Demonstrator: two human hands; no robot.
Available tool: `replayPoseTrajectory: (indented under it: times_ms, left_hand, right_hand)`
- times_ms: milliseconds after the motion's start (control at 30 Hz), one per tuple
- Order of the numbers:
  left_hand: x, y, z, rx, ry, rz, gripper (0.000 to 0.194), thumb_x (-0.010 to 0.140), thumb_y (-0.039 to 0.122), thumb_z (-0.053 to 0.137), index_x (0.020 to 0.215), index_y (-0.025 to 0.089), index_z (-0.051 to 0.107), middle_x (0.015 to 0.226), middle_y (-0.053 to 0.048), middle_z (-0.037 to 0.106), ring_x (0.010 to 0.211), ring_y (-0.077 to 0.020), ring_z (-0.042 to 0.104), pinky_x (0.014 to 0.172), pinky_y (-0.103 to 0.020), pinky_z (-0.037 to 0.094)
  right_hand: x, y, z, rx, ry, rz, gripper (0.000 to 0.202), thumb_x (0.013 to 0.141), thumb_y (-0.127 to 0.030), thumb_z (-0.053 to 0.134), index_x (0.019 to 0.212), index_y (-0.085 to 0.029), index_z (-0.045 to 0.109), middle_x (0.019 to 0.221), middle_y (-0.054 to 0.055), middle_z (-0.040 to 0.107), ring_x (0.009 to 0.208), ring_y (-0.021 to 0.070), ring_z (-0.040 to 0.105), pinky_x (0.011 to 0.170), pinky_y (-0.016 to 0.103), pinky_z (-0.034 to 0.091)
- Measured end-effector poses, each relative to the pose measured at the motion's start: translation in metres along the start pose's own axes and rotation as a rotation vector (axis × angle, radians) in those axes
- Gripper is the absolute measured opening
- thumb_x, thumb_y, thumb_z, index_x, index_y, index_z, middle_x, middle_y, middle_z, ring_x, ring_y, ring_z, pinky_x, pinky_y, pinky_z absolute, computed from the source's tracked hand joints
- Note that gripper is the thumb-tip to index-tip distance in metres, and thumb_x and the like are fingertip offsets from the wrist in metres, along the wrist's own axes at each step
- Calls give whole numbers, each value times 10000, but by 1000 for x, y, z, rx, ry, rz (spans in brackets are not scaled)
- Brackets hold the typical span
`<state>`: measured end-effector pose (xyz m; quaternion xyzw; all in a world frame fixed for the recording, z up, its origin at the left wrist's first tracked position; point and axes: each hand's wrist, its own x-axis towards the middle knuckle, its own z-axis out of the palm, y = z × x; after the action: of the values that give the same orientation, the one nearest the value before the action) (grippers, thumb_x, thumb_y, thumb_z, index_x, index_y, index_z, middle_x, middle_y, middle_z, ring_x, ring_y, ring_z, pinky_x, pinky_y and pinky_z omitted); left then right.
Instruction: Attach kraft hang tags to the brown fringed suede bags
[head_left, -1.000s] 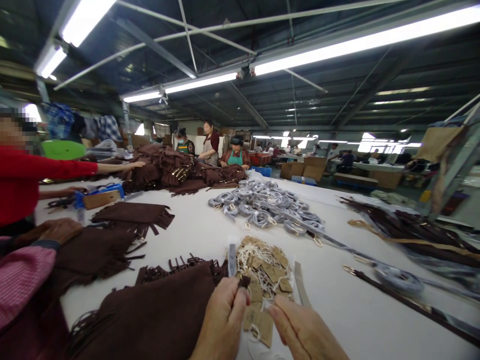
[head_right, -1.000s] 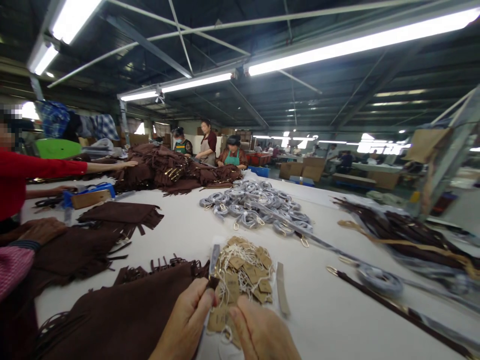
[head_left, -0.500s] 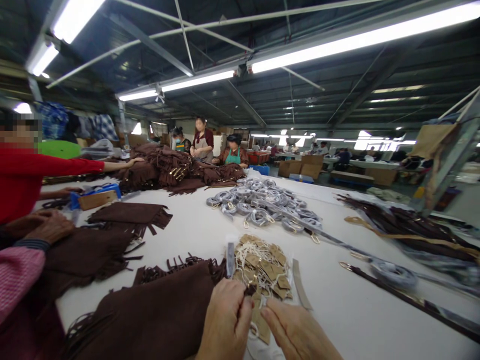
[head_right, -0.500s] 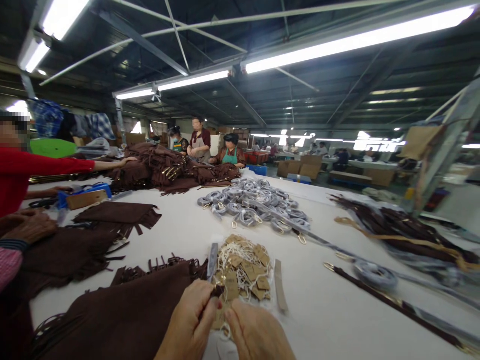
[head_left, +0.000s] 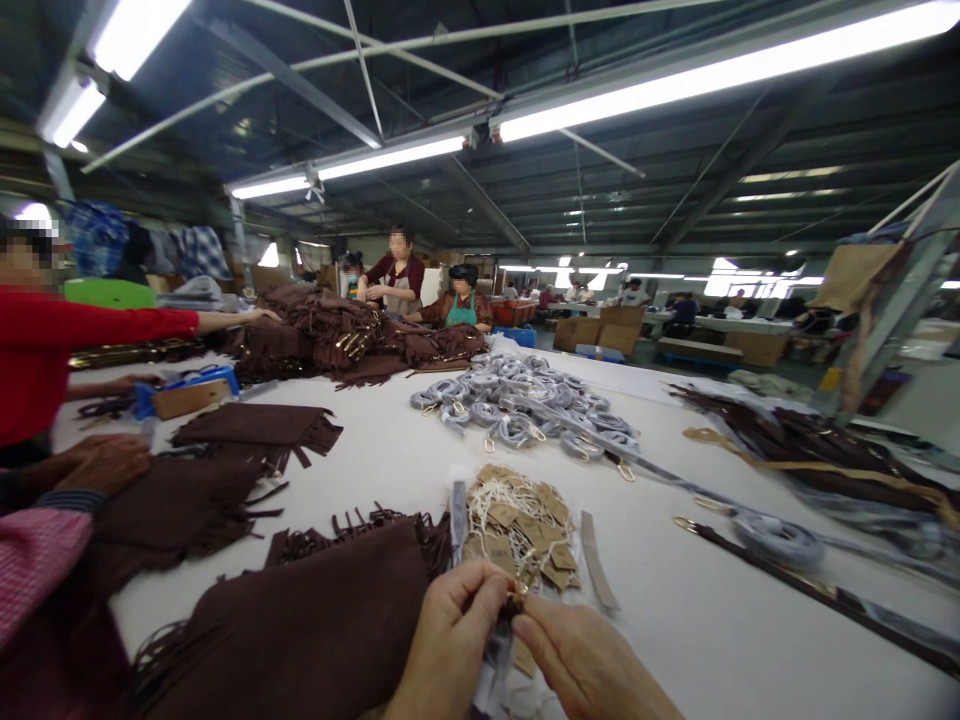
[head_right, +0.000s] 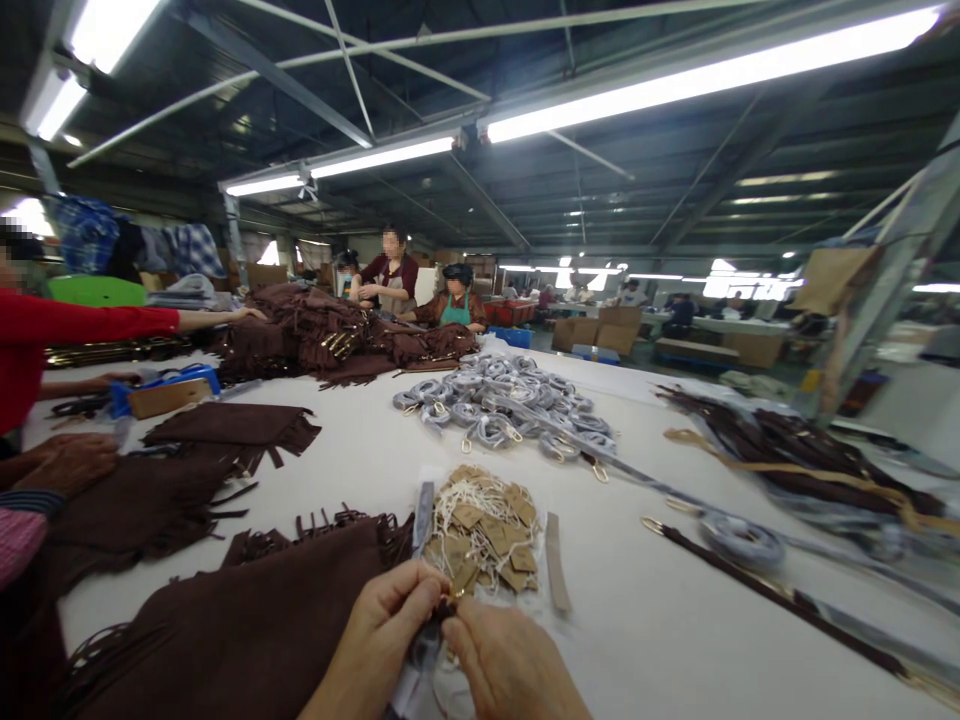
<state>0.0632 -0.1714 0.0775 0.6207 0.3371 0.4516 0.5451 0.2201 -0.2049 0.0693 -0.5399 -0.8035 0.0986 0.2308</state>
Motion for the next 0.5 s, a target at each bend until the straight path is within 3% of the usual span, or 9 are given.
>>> replayPoseTrajectory:
  times_ms: [100,233,333,433,500]
  left_hand:
    - [10,1,-2,7,45,29,258,801,343,568,615,170,523,612,18,482,628,-133,452,621,-240,364]
    - [16,21,-10,269,77,243,229,839,214,559,615,167,560,671,10,508,673,-133,478,643,-241,354]
    - [14,47,-8,366,-52,383,232,873,187,570,647,175,623,721,-1,547,721,-140,524,677,-241,386]
    - [10,72,-5,403,-182,440,254,922,217,537,716,190,684,764,-17,587,760,-147,561,711,-240,428]
    - [5,82,-12,441,-261,447,226,943,264,517,843,204,711,846,-29,623,832,-154,587,766,-244,454]
  right_hand:
    - [0,-1,-8,-12,30,27,289,978,-264,345,782,-219,552,740,12,680,656,165,633,583,253,423]
    - [2,-1,-23,31,307,33,230,962,-315,442,765,-221,513,744,3,605,627,145,574,585,244,439]
    - [3,-8,-28,158,415,-30,137,953,-318,481,919,-219,570,795,12,623,603,134,566,580,233,467]
    - [1,-16,-29,310,358,-120,155,954,-300,485,907,-222,610,742,7,648,616,140,595,576,217,485]
    - [-3,-19,-34,346,333,-161,189,949,-272,485,837,-226,630,717,9,662,631,147,616,584,215,497]
